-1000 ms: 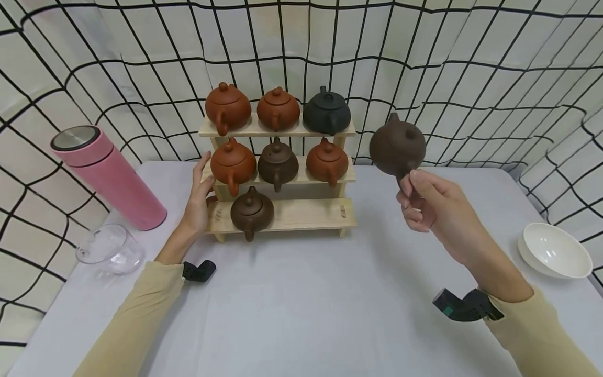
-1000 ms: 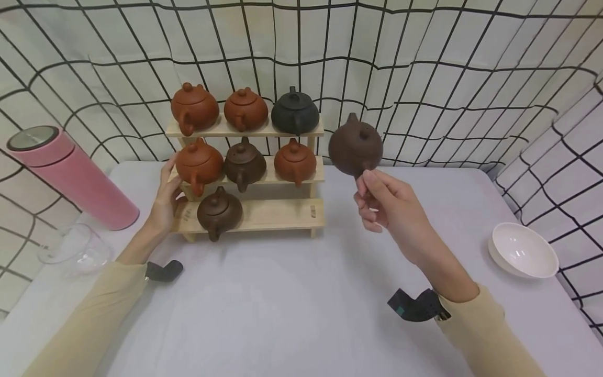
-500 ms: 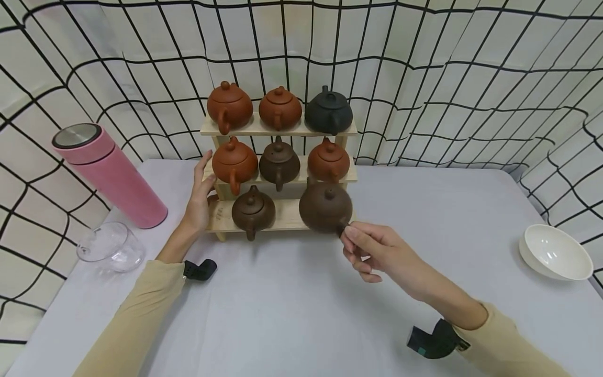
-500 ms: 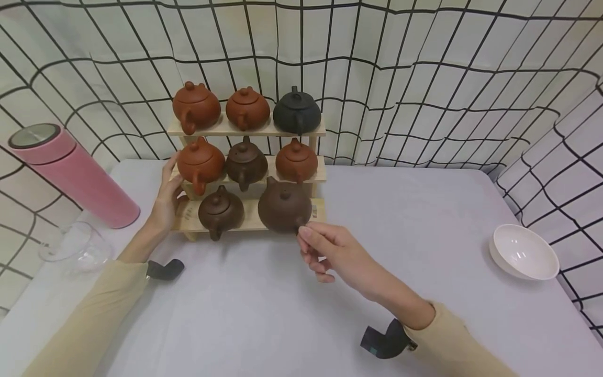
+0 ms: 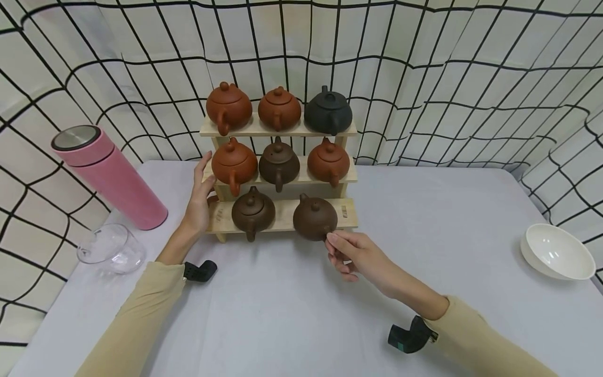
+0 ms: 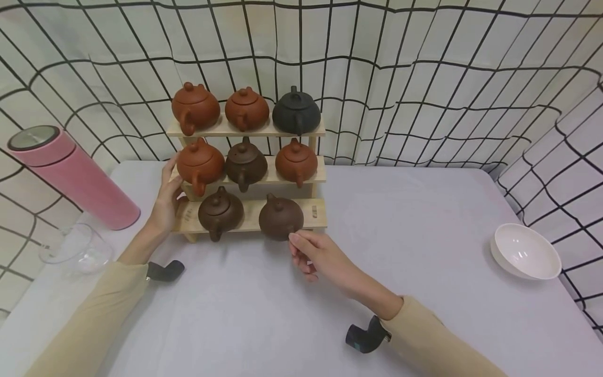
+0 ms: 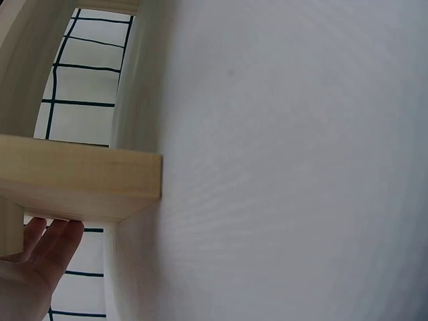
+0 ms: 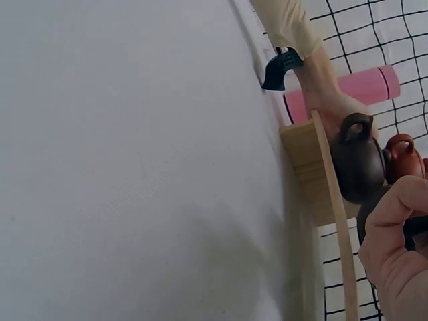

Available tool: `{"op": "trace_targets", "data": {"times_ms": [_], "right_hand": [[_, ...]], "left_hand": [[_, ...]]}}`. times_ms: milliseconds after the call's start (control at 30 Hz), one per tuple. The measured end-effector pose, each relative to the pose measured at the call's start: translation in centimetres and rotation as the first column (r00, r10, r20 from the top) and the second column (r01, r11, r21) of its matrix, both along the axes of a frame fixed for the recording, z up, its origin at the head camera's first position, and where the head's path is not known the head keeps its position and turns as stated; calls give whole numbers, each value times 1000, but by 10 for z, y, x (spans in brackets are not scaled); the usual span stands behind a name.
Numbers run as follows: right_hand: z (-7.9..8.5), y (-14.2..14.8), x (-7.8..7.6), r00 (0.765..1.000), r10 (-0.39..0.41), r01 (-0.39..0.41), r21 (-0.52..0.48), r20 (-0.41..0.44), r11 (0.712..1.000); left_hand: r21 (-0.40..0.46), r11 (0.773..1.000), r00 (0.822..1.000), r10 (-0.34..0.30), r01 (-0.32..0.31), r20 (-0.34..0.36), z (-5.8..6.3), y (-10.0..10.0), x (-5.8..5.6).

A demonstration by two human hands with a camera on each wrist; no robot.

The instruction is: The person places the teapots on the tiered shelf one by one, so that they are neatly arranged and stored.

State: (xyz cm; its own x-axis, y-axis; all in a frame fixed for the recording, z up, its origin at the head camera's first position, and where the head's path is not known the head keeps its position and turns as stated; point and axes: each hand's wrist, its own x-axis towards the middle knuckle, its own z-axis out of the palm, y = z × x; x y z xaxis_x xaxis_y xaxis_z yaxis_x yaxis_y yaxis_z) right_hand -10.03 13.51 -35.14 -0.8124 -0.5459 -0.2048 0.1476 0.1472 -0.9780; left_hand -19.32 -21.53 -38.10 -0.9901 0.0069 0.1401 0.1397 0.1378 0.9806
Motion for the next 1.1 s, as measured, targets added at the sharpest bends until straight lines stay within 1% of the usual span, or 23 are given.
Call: {"op": "trace_targets", "data": {"times_ms": [233, 400, 700, 900, 1000, 1100], "right_hand": [[-7, -9, -8, 997, -70, 70, -15, 35, 997], [-8, -17, -8, 995, -86, 87, -29, 45, 996], [-11, -32, -6, 999, -33, 35, -44, 33, 998], [-12, -32, -6, 1000, -21, 22, -51, 16, 998], [-12, -27, -6, 1000, -12, 12, -27, -4, 1000], [-8, -18, -4, 998, 7, -6, 22, -58, 1000]], "left_hand": [[-7, 1000, 1000, 4, -4, 9, 0, 1, 1], [-11, 1000, 1000, 3, -3, 9, 2, 1, 2], [-16, 1000, 1000, 1, -1, 2, 3, -1, 5], [-15, 1000, 1000, -2, 2, 3, 2, -1, 5], [-9, 1000, 1000, -3, 3, 3, 2, 1, 3], [-15, 1000, 1000, -5, 5, 5, 1, 2, 2]]}}
